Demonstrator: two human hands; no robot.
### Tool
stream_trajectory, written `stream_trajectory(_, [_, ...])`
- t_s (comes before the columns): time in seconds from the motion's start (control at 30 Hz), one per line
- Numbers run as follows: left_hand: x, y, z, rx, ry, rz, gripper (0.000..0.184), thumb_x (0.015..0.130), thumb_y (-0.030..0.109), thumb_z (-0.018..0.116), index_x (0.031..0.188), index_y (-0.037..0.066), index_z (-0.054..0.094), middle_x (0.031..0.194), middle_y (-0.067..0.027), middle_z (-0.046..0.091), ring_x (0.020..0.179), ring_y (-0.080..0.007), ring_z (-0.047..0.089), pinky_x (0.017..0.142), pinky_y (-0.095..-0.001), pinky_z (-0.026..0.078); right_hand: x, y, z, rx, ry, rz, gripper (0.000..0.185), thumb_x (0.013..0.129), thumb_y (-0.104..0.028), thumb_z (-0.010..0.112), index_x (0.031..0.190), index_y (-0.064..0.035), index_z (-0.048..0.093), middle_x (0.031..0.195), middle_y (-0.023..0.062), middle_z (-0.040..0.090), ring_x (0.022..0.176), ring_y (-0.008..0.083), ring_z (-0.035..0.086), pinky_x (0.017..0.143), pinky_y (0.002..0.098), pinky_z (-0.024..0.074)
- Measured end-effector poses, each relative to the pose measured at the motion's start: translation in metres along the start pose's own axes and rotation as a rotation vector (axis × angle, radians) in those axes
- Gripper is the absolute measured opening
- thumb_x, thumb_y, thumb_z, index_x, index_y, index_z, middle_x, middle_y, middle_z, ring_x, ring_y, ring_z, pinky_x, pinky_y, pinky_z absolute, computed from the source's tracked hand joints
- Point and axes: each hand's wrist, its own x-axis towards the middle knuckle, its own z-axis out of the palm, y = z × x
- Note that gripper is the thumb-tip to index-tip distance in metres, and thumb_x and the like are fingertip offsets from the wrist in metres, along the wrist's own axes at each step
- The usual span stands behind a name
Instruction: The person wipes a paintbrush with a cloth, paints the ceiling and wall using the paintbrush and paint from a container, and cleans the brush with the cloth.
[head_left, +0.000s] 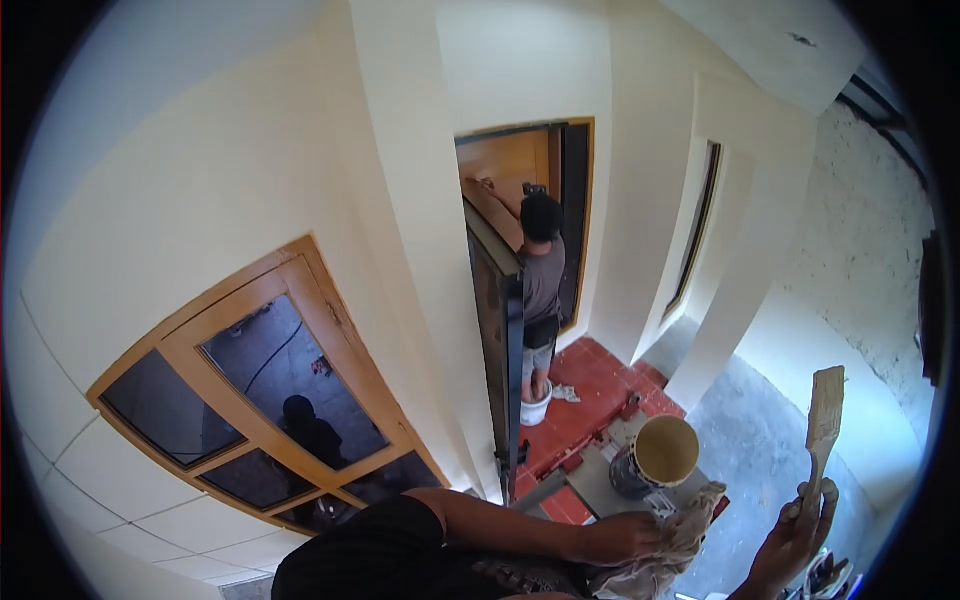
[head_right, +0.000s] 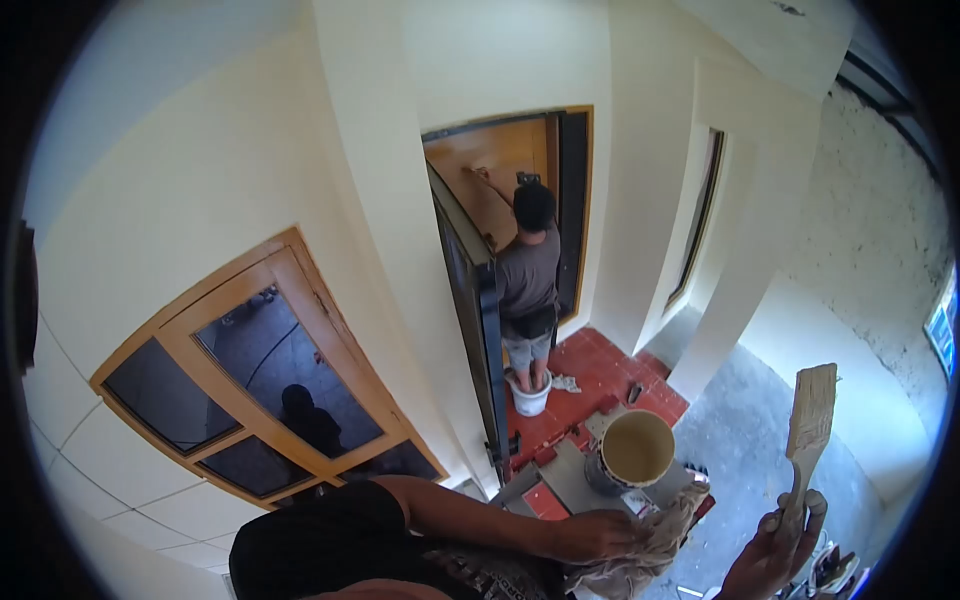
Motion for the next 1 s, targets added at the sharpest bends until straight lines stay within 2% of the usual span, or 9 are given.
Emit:
stream_trajectory(0.1, [-0.006, -0.002, 0.003, 0.031, 0.203, 0.129, 0.028, 0.088, 0.015, 0.060, 0.112, 0.001, 0.063, 0.110, -0.0152, 0.064, 0.109, -0.0299, 0.062, 0.099, -0.0450, 0.048, -0.007, 0.004, 0.032, -0.136, -0.045, -0.111, 0.040, 0.097, -0.005, 0.061, 0.135, 0.0024, 0.050, 0.107, 0.0083, 0.061, 0.085, 0.0050, 0.055, 0.073, 0.0168, 0.0471])
stream_trajectory(0.17, [-0.016, 0.003, -0.009, 0.058, 0.135, 0.104, 0.028, 0.088, 0.022, 0.067, 0.107, 0.002, 0.063, 0.114, -0.0163, 0.063, 0.110, -0.0324, 0.061, 0.098, -0.0462, 0.048, -0.007, -0.001, 0.054, -0.107, 0.003, -0.122, 0.035, 0.099, -0.006, 0.058, 0.133, 0.0021, 0.051, 0.099, 0.0054, 0.059, 0.080, 0.0037, 0.053, 0.069, 0.0162, 0.0454])
stream_trajectory(0.23, [-0.021, 0.018, -0.031, 0.061, 0.437, 0.121, 0.060, 0.080, 0.038, 0.080, 0.123, 0.003, 0.058, 0.125, -0.0176, 0.056, 0.112, -0.0320, 0.055, 0.091, -0.0450, 0.047, -0.002, -0.007, 0.063, -0.092, -0.076, -0.059, 0.033, 0.101, -0.007, 0.058, 0.132, 0.0019, 0.051, 0.093, 0.0033, 0.057, 0.074, 0.0028, 0.049, 0.066, 0.0158, 0.0434])
stream_trajectory(0.27, [-0.024, 0.014, -0.027, 0.063, 0.438, 0.124, 0.060, 0.080, 0.038, 0.080, 0.123, 0.003, 0.058, 0.125, -0.0176, 0.056, 0.112, -0.0320, 0.055, 0.091, -0.0450, 0.047, 0.000, -0.006, 0.067, -0.082, -0.109, -0.052, 0.030, 0.102, -0.011, 0.057, 0.129, 0.0014, 0.053, 0.089, 0.0019, 0.054, 0.071, 0.0019, 0.046, 0.062, 0.0155, 0.0400])
stream_trajectory(0.37, [-0.030, 0.000, -0.022, 0.107, 0.950, 0.052, 0.102, 0.068, 0.052, 0.091, 0.143, 0.004, 0.039, 0.142, -0.0230, 0.041, 0.129, -0.0371, 0.045, 0.101, -0.0522, 0.042, 0.000, -0.007, 0.097, -0.086, -0.119, -0.063, 0.026, 0.102, -0.016, 0.055, 0.121, 0.0012, 0.055, 0.080, 0.0006, 0.055, 0.060, 0.0016, 0.042, 0.054, 0.0165, 0.0374])
stream_trajectory(0.43, [-0.014, -0.008, -0.043, 0.038, 0.990, -0.200, 0.126, 0.065, 0.052, 0.093, 0.153, 0.005, 0.016, 0.151, -0.0263, 0.028, 0.139, -0.0413, 0.034, 0.112, -0.0551, 0.034, 0.001, -0.007, 0.109, -0.102, -0.166, -0.069, 0.028, 0.102, -0.021, 0.056, 0.120, 0.0009, 0.056, 0.079, 0.0014, 0.057, 0.059, 0.0017, 0.043, 0.054, 0.0161, 0.0369])
stream_trajectory(0.63, [0.004, -0.026, -0.035, -0.153, 0.661, -0.602, 0.126, 0.070, 0.041, 0.092, 0.153, -0.001, 0.007, 0.152, -0.0293, 0.024, 0.144, -0.0468, 0.027, 0.118, -0.0542, 0.027, 0.003, 0.004, 0.134, -0.028, -0.314, 0.019, 0.033, 0.106, -0.021, 0.052, 0.129, 0.0026, 0.056, 0.086, 0.0032, 0.060, 0.062, 0.0032, 0.047, 0.055, 0.0176, 0.0393])
stream_trajectory(0.83, [0.012, -0.019, -0.060, -0.159, 0.771, -0.608, 0.124, 0.071, 0.032, 0.091, 0.154, -0.001, 0.005, 0.151, -0.0272, 0.027, 0.143, -0.0432, 0.032, 0.119, -0.0528, 0.028, -0.002, 0.004, 0.171, -0.007, -0.303, 0.062, 0.040, 0.106, -0.026, 0.049, 0.130, 0.0054, 0.055, 0.080, 0.0044, 0.061, 0.055, 0.0036, 0.046, 0.050, 0.0184, 0.0376])
stream_trajectory(1.0, [-0.013, -0.001, -0.095, -0.227, 0.931, -0.510, 0.130, 0.071, 0.026, 0.093, 0.154, 0.002, -0.005, 0.152, -0.0244, 0.028, 0.141, -0.0385, 0.037, 0.118, -0.0508, 0.029, 0.011, -0.003, 0.234, 0.051, -0.556, 0.114, 0.036, 0.107, -0.021, 0.046, 0.137, -0.0011, 0.049, 0.080, 0.0006, 0.052, 0.056, 0.0026, 0.042, 0.050, 0.0178, 0.0366])
